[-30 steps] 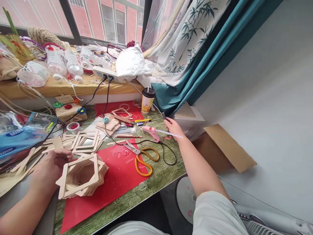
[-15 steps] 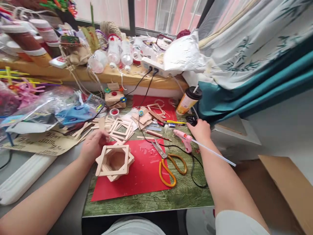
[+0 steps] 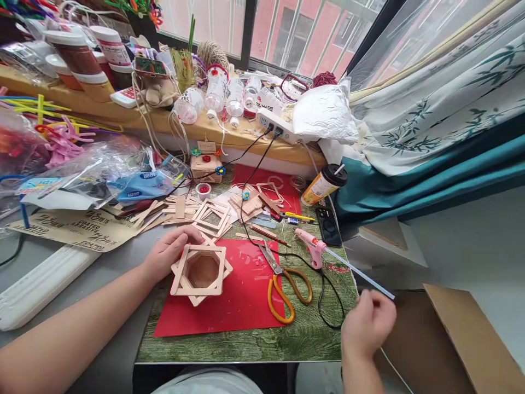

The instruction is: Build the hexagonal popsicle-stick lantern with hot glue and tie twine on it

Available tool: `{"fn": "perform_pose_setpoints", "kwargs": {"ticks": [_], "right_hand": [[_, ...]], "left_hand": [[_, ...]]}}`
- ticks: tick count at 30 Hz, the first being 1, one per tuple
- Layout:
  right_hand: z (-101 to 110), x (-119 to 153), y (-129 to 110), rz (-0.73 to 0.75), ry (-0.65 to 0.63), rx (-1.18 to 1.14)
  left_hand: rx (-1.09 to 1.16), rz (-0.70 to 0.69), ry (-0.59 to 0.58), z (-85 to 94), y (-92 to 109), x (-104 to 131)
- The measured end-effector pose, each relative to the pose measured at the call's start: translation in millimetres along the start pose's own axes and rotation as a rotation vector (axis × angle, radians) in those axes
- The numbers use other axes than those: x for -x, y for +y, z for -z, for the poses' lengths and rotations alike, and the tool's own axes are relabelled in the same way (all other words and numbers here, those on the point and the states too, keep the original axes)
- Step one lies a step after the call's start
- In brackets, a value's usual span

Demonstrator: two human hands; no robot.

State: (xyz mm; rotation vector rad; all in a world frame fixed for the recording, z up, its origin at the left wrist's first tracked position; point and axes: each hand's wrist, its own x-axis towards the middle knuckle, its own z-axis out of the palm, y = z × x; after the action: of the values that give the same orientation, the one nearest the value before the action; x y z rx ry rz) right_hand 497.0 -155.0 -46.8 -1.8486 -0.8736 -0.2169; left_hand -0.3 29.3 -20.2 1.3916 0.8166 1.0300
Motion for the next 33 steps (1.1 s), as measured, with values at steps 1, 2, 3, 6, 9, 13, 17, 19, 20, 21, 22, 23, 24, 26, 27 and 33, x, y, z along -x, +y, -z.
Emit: {"fn": "perform_pose_setpoints", "kwargs": {"ticks": [1,2,3,6,9,13,17,19,20,21,22,23,24,26,27,33], "right_hand": [[8,23,-9,0.049,0.068,-0.039],[13,43,-22,0.117,0.070,-0.084],[13,61,-36,0.192,0.010,-0.134],[-5,96,-91,0.438,-0.367,-0.263],[-42,114,-155,0.395,-0.685,-0.469],[-91,134,-222,-0.040,-0.826,-0.862],[-112,150,-239,-0.125,-0.852,-0.969],[-113,155,-233,-0.044,-0.878,-0.924],[-112,157,-228,-0.015,-0.888,-0.902],[-112,158,-224,-0.004,-0.899,-0.884],[-112,159,-220,-0.010,-0.912,-0.872],[-112,160,-218,-0.023,-0.928,-0.864],[-112,160,-216,-0.037,-0.950,-0.862],[-115,160,-215,-0.062,-1.009,-0.879],[-116,160,-215,-0.075,-1.037,-0.894],[-119,158,-214,-0.130,-1.139,-0.945]], "left_hand": [[-0.005,-0.009,-0.007,-0.4,0,0],[-0.004,-0.014,-0.009,-0.6,1,1],[0.000,-0.015,-0.009,-0.5,1,0],[0.031,0.003,0.016,1.3,-1,-3],[0.109,0.032,0.064,3.6,-4,-8],[0.242,0.045,0.185,-2.3,-3,-5],[0.182,-0.086,0.159,-13.3,11,13],[0.062,-0.231,0.082,-12.6,18,20],[-0.014,-0.316,0.026,-10.1,21,22],[-0.094,-0.401,-0.040,-6.4,24,23],[-0.172,-0.477,-0.110,-1.9,26,22],[-0.249,-0.539,-0.181,3.0,28,20],[-0.315,-0.583,-0.238,7.8,30,17],[-0.444,-0.619,-0.336,16.3,34,10],[-0.503,-0.627,-0.378,19.7,37,6],[-0.669,-0.569,-0.480,30.1,46,-2]]}}
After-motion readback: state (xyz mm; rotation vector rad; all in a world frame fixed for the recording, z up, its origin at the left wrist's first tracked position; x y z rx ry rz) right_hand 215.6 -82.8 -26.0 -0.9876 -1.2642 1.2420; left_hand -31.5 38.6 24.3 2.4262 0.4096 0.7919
